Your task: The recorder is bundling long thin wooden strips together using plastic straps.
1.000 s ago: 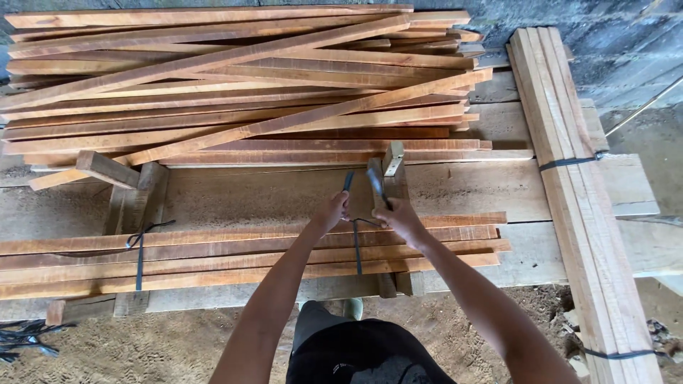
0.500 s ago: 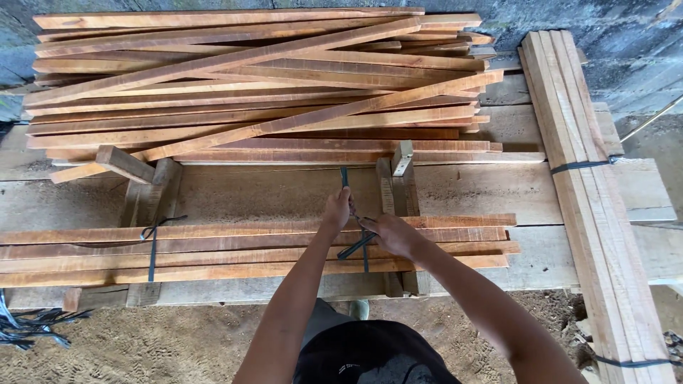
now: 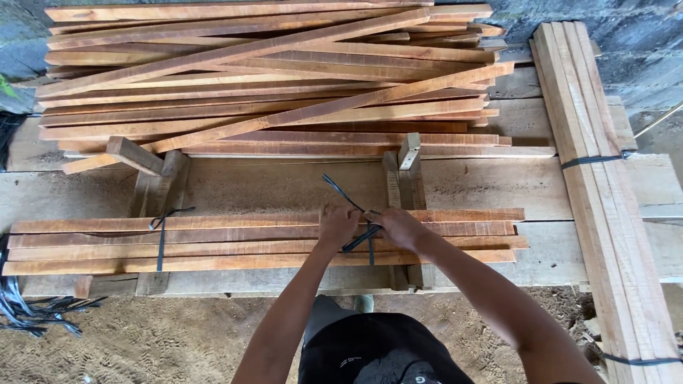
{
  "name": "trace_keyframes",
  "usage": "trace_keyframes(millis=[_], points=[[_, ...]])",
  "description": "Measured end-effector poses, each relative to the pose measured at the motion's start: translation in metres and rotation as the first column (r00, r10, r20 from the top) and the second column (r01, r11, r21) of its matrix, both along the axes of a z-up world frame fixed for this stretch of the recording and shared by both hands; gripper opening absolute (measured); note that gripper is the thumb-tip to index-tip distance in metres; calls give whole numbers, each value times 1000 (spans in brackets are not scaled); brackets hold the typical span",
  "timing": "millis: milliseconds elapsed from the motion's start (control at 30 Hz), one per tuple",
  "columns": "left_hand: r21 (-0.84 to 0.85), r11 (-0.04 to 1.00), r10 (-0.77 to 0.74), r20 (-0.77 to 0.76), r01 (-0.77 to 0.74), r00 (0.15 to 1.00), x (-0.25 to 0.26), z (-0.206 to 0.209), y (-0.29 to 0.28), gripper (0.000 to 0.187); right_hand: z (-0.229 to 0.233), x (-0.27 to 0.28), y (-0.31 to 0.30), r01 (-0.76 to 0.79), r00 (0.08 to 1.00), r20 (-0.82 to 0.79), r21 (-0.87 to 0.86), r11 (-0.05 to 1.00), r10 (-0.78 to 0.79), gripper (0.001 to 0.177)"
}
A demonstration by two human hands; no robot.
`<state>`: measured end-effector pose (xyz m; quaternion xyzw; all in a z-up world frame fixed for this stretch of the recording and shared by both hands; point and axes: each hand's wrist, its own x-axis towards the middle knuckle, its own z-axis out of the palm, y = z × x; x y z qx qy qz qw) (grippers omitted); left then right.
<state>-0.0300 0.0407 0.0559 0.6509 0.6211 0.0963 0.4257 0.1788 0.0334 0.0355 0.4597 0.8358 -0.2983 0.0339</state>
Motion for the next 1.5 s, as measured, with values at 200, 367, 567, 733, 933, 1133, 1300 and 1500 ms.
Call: trace_keyframes(millis=[200,367,567,733,933,1133,1300,1500], points=[[94,996,9,-2,-8,1000,20,-66,8,58,-8,0,2,-22,999,50,51,998,20,52],[150,984,90,16,-92,996,30,-88,10,49,6,0,-3,2,998,-63,18,1000,-1,48],[145,983,104,68,-113,992,31,-69,13,46,15,1,-2,67,983,-169,-21,998,-70,47],[74,988,123,152,-136,981,25,-74,17,44,30,0,-11,102,971,-210,-70,992,-114,47],[45,995,82,163,-90,983,22,-66,20,44,16,10,-14,95,946,-314,26,995,-83,44],[-104,994,46,253,-20,966,20,-66,32,49,-53,34,-10,323,660,-684,-114,939,-310,31],[-33,999,10,356,2,934,22,-135,45,43,-39,40,-5,366,433,-747,-366,856,-504,25],[-18,1000,-12,336,20,942,20,-121,39,42,-15,28,7,305,384,-800,-361,881,-461,30]])
